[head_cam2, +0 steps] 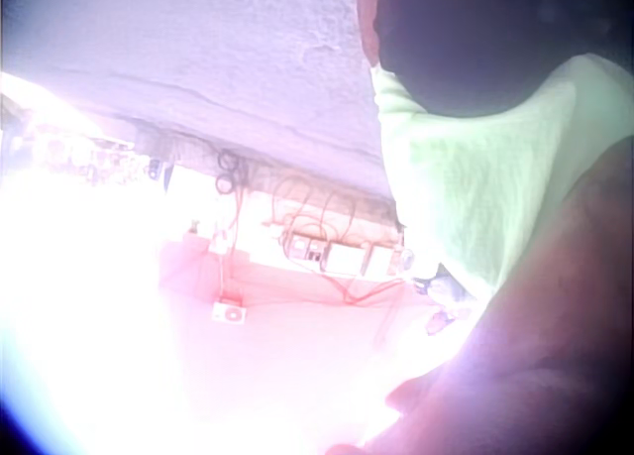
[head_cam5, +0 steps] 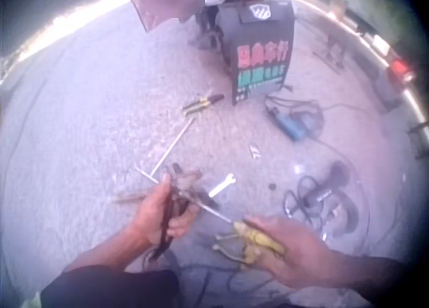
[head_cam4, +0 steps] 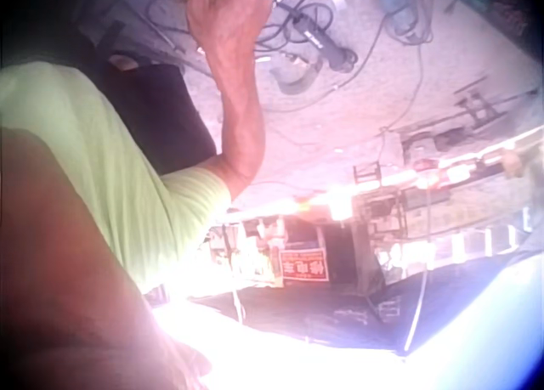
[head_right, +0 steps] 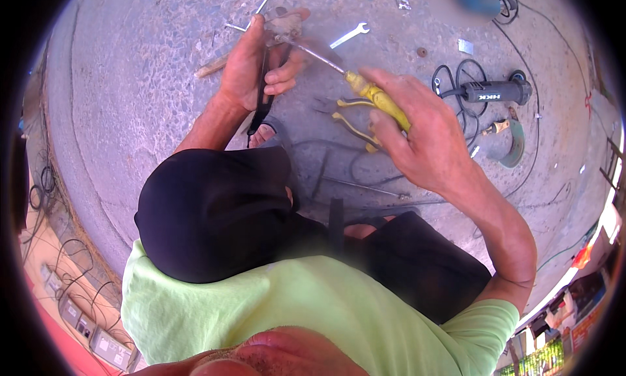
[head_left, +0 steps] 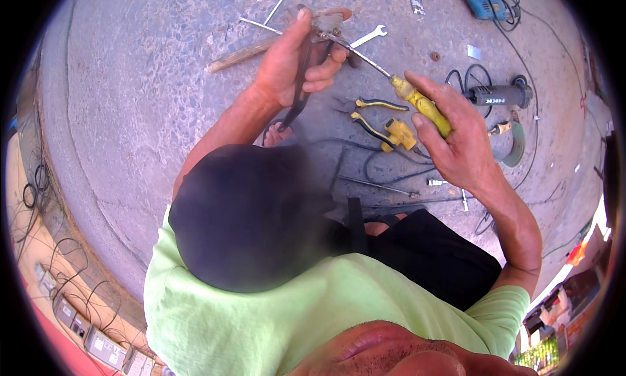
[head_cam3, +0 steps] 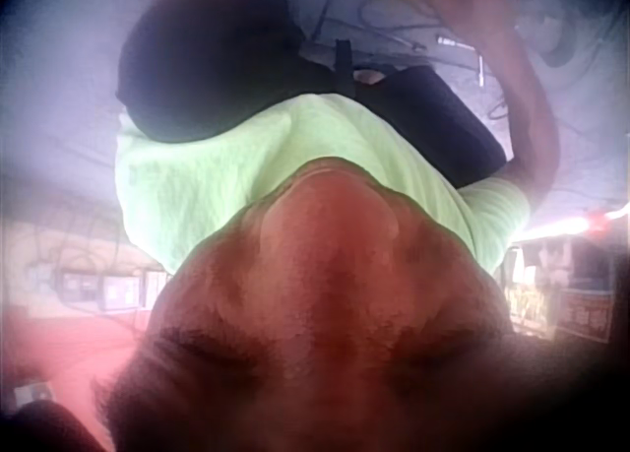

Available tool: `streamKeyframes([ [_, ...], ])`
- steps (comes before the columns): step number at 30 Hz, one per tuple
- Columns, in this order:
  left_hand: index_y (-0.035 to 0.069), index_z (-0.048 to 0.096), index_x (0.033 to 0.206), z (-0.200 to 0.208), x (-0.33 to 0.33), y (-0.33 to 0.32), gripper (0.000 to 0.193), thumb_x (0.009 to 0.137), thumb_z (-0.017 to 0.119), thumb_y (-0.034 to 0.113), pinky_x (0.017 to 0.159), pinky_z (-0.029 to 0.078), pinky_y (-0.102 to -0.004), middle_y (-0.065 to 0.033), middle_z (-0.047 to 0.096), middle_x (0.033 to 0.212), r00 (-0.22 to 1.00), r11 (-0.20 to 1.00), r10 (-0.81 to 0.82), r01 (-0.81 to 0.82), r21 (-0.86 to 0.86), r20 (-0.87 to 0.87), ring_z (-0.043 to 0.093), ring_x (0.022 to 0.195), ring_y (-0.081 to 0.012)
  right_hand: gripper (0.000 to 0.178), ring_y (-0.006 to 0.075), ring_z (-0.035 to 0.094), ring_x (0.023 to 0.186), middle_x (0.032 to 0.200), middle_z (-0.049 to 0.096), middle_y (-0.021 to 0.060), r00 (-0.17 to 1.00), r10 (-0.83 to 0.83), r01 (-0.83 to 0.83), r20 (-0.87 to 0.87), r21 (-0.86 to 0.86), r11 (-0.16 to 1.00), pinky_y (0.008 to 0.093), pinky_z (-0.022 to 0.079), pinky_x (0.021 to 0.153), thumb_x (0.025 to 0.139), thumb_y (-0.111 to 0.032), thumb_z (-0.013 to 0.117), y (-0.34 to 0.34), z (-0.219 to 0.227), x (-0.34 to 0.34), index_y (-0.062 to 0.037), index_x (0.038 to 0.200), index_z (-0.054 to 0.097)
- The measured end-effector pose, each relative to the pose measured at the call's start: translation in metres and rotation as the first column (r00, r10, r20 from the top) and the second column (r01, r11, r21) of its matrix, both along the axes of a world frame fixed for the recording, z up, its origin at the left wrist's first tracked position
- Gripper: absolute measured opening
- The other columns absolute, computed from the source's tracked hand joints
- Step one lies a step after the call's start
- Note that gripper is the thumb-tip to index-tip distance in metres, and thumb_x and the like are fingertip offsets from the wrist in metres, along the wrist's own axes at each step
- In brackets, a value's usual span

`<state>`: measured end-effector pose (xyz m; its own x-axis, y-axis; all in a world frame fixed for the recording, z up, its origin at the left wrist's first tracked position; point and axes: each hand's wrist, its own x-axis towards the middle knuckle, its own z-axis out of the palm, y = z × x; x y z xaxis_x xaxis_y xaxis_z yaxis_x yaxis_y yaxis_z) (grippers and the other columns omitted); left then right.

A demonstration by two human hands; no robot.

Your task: The person uses a hammer to tap a small metal mechanical component, manipulates parts with pliers, and adjusts a screw using a screwdriver while sitting. They handle a metal bracket, a spring, and a small metal plate, occasionally using a wrench and a metal rod to check the assembly.

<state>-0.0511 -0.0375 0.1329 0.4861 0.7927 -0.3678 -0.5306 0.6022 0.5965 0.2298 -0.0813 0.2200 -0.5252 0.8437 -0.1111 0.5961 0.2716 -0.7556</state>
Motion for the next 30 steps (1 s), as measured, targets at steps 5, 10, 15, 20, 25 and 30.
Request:
streamKeyframes([
  [5, 0.005, 0.036, 0.153, -0.001, 0.003, -0.001, 0.075, 0.105, 0.037, 0.063, 0.042, 0.033, -0.0198, -0.0080, 0.060, 0.095, 1.000, 0.999, -0.023, 0.022, 0.037, 0.002, 0.036, 0.051, -0.0053, 0.049, 0.0370, 0.067, 0.099, 0.113, 0.068, 0.0187, 1.000, -0.021, 0.021, -0.009, 0.098, 0.995, 0.0417, 0.055, 0.085, 0.090, -0.007, 0.065, -0.001, -0.005, -0.001, -0.0057, 0.138, 0.059],
  [10, 0.005, 0.036, 0.153, -0.001, 0.003, -0.001, 0.076, 0.105, 0.037, 0.063, 0.042, 0.033, -0.0197, -0.0074, 0.059, 0.095, 0.999, 0.999, -0.033, 0.033, 0.043, 0.013, 0.035, 0.051, -0.0046, 0.050, 0.0366, 0.068, 0.096, 0.112, 0.068, 0.0174, 1.000, -0.017, 0.019, -0.012, 0.139, 0.990, 0.0410, 0.056, 0.082, 0.088, -0.006, 0.066, -0.002, -0.005, -0.001, -0.0064, 0.137, 0.060],
  [15, 0.006, 0.036, 0.153, -0.003, 0.003, -0.002, 0.076, 0.104, 0.038, 0.064, 0.043, 0.033, -0.0197, -0.0071, 0.060, 0.096, 0.999, 0.998, -0.040, 0.041, 0.055, -0.020, 0.036, 0.052, -0.0045, 0.049, 0.0340, 0.069, 0.094, 0.110, 0.069, 0.0132, 0.998, -0.022, 0.007, 0.062, 0.237, 0.972, 0.0408, 0.056, 0.080, 0.085, -0.003, 0.068, -0.002, -0.001, -0.002, -0.0108, 0.133, 0.063],
  [20, 0.008, 0.037, 0.153, -0.001, 0.007, -0.003, 0.075, 0.103, 0.044, 0.064, 0.044, 0.033, -0.0198, -0.0069, 0.060, 0.096, 0.988, 0.990, -0.023, 0.043, 0.132, -0.151, 0.036, 0.052, -0.0047, 0.049, 0.0297, 0.069, 0.088, 0.105, 0.069, 0.0095, 0.957, -0.021, -0.142, 0.290, 0.529, 0.837, 0.0391, 0.056, 0.077, 0.081, -0.003, 0.069, 0.002, 0.003, 0.002, -0.0165, 0.128, 0.067],
  [25, 0.009, 0.038, 0.152, -0.008, 0.006, -0.001, 0.076, 0.100, 0.053, 0.062, 0.045, 0.033, -0.0203, -0.0064, 0.060, 0.097, 0.987, 0.979, -0.011, 0.044, 0.201, -0.163, 0.036, 0.051, -0.0049, 0.046, 0.0241, 0.068, 0.085, 0.104, 0.069, 0.0114, 0.993, 0.005, -0.037, 0.115, 0.283, 0.958, 0.0327, 0.054, 0.070, 0.089, -0.006, 0.068, 0.000, 0.002, 0.006, -0.0127, 0.134, 0.065],
  [30, 0.009, 0.040, 0.151, -0.006, 0.008, -0.003, 0.076, 0.098, 0.060, 0.059, 0.046, 0.034, -0.0214, -0.0058, 0.060, 0.097, 0.959, 0.964, -0.015, 0.089, 0.250, -0.284, 0.038, 0.052, -0.0058, 0.047, 0.0111, 0.061, 0.071, 0.099, 0.068, 0.0109, 0.877, -0.443, 0.046, -0.188, -0.883, 0.467, 0.0209, 0.044, 0.053, 0.097, -0.020, 0.065, 0.020, 0.002, 0.025, -0.0012, 0.140, 0.056],
])
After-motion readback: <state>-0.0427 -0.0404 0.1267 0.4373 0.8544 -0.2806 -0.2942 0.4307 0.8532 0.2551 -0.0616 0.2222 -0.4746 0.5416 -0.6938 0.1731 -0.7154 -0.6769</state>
